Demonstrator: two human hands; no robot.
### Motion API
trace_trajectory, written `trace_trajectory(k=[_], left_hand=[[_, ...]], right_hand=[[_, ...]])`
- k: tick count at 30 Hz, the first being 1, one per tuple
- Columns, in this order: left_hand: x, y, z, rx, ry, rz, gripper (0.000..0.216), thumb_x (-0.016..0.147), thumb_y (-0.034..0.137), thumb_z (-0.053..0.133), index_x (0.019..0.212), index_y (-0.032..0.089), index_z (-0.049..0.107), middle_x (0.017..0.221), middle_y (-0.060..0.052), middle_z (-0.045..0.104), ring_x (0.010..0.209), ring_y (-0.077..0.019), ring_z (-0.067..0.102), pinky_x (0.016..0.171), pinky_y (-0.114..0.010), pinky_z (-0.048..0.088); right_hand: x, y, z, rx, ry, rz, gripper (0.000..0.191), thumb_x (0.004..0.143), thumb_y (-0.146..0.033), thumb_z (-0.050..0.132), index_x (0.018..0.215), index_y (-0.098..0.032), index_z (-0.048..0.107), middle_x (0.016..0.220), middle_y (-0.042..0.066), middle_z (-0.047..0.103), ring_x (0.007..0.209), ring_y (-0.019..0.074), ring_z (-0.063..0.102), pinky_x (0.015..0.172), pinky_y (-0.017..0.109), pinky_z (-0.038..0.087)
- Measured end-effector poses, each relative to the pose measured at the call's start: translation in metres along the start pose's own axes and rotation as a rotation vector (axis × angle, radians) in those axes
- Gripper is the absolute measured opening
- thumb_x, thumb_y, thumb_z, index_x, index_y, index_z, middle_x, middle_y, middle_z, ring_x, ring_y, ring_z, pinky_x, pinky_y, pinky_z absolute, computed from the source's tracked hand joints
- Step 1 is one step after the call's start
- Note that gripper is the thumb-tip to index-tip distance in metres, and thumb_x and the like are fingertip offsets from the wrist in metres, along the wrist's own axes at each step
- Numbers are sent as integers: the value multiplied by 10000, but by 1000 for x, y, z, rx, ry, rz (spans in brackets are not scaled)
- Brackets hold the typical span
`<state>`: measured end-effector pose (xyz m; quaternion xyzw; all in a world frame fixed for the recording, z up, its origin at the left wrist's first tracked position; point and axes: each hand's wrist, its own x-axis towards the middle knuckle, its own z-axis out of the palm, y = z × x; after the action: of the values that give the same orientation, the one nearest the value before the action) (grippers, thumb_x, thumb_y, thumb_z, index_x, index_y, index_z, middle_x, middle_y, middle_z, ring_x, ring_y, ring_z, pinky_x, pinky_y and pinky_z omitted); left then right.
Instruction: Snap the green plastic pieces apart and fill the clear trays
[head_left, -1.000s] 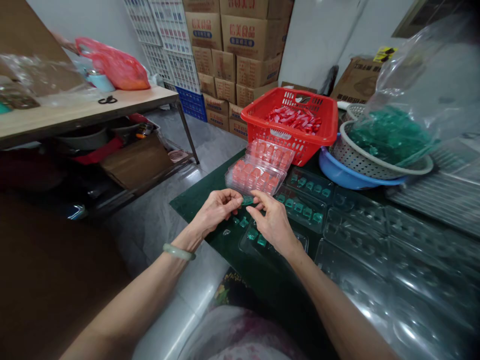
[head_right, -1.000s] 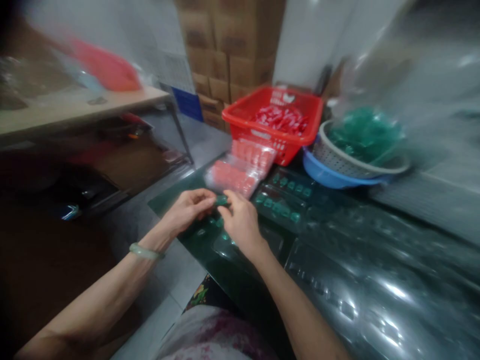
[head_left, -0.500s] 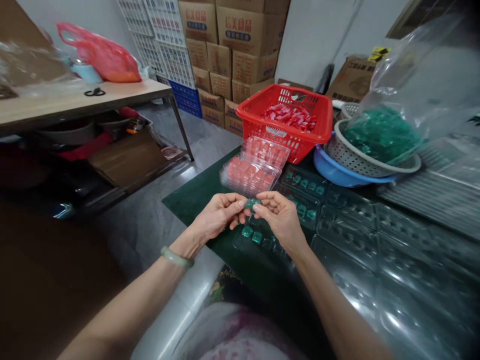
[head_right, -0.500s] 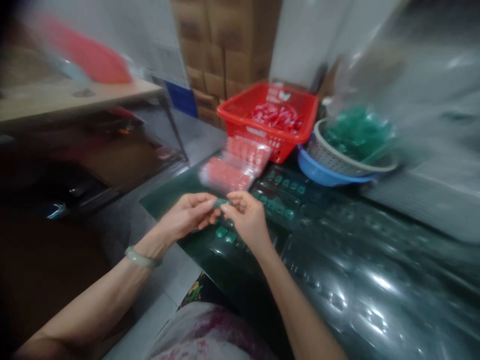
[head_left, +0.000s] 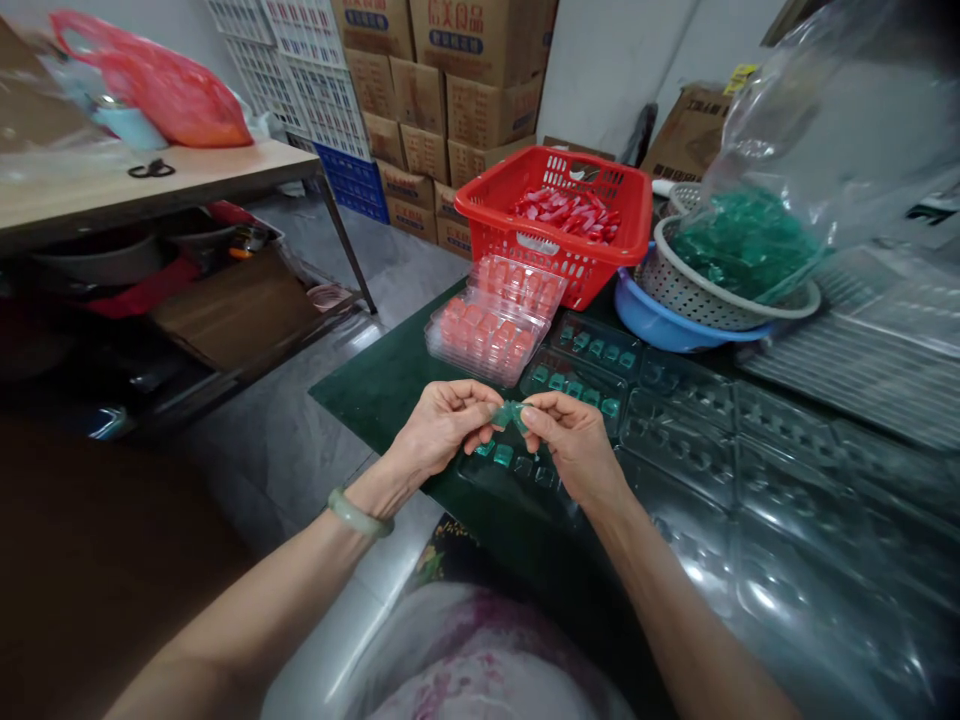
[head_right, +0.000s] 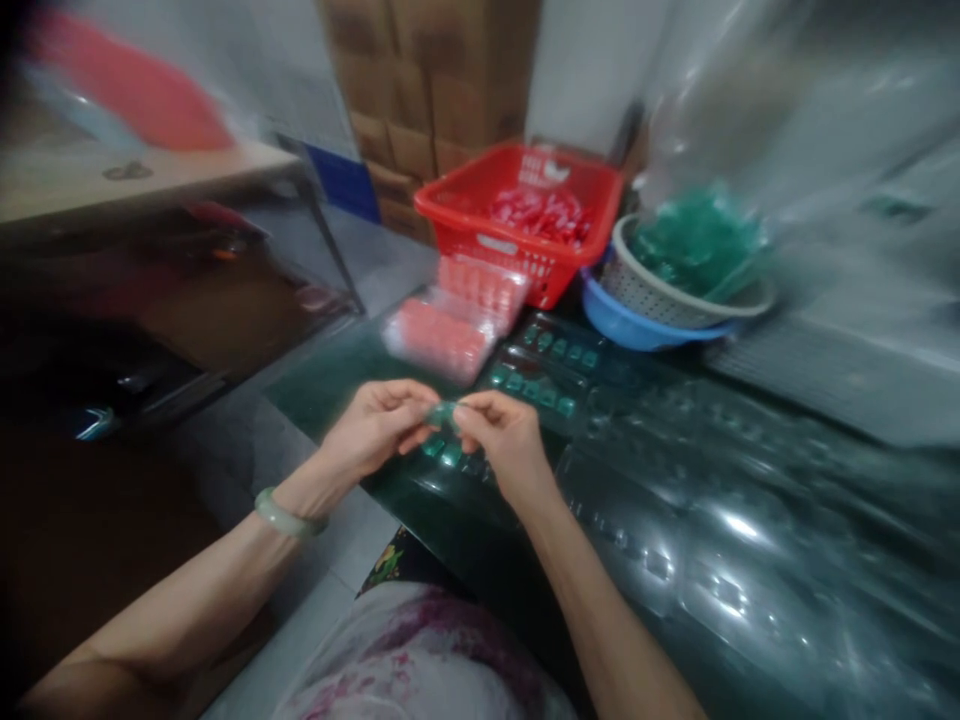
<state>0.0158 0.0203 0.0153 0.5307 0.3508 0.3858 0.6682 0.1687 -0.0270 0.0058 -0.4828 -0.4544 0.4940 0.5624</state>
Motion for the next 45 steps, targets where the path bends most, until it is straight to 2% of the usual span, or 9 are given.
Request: trace_trajectory(k=[5,9,13,16,20,24,27,37,45], left_hand=[[-2,4,-2,289,165,96,87,683,178,575,728,124,626,492,30,522,371,-46,402,353,-159,305],[10,3,-31,777,375,247,186,720,173,479,781,134,651,602,-7,597,494,-103,516,472,-203,395],[25,-6,-59,1374,177,232,290,781,217,417,913,204,675,939,-63,632,797,-198,598,659,-276,455],[26,-8,-56,1518,236,258,352,780,186,402,1051,223,622,1146,-98,527,954,-245,553,665,-304,463],[5,0,-17,1152,399,464,292,773,137,426,985,156,626,1006,-99,571,875,-205,559,716,-305,456],[-23,5,32,634,63,352,174,803,207,496,842,151,656,783,-47,614,695,-143,566,637,-246,450],[-34,1,50,488,30,232,171,791,251,542,826,143,670,746,-43,609,621,-120,535,538,-221,415],[-40,-19,56,40,224,65,132,738,300,633,788,179,652,623,15,562,453,-54,409,409,-184,316],[-47,-24,50,-253,162,-223,184,710,304,668,720,128,614,573,16,523,446,-32,408,397,-147,286]], right_hand=[[-8,-1,-10,102,54,65,153,689,-306,664,735,-165,625,531,-43,520,457,72,450,479,226,358],[-14,-9,-26,251,107,114,138,699,-298,663,737,-171,623,511,-53,500,436,66,435,479,232,360],[-20,-14,-37,281,116,127,167,716,-321,646,796,-174,641,545,-44,511,446,70,438,464,236,351],[-24,-12,-39,271,149,123,183,707,-330,654,799,-172,652,526,-50,487,440,68,430,459,234,341],[-29,-10,-36,192,166,91,218,741,-346,620,871,-176,660,529,-38,504,468,79,444,475,234,347],[-35,-9,-30,46,171,29,203,737,-320,626,893,-196,663,572,-25,546,513,91,474,506,236,379],[-41,-7,-24,-58,243,-37,196,721,-289,643,900,-211,653,697,-10,593,587,103,515,546,240,416],[-53,0,-7,-310,347,-264,146,748,-157,588,880,-209,623,902,26,590,755,127,551,677,261,455],[-59,14,4,-325,317,-277,192,752,-119,575,921,-207,600,943,34,578,806,134,562,728,279,474]])
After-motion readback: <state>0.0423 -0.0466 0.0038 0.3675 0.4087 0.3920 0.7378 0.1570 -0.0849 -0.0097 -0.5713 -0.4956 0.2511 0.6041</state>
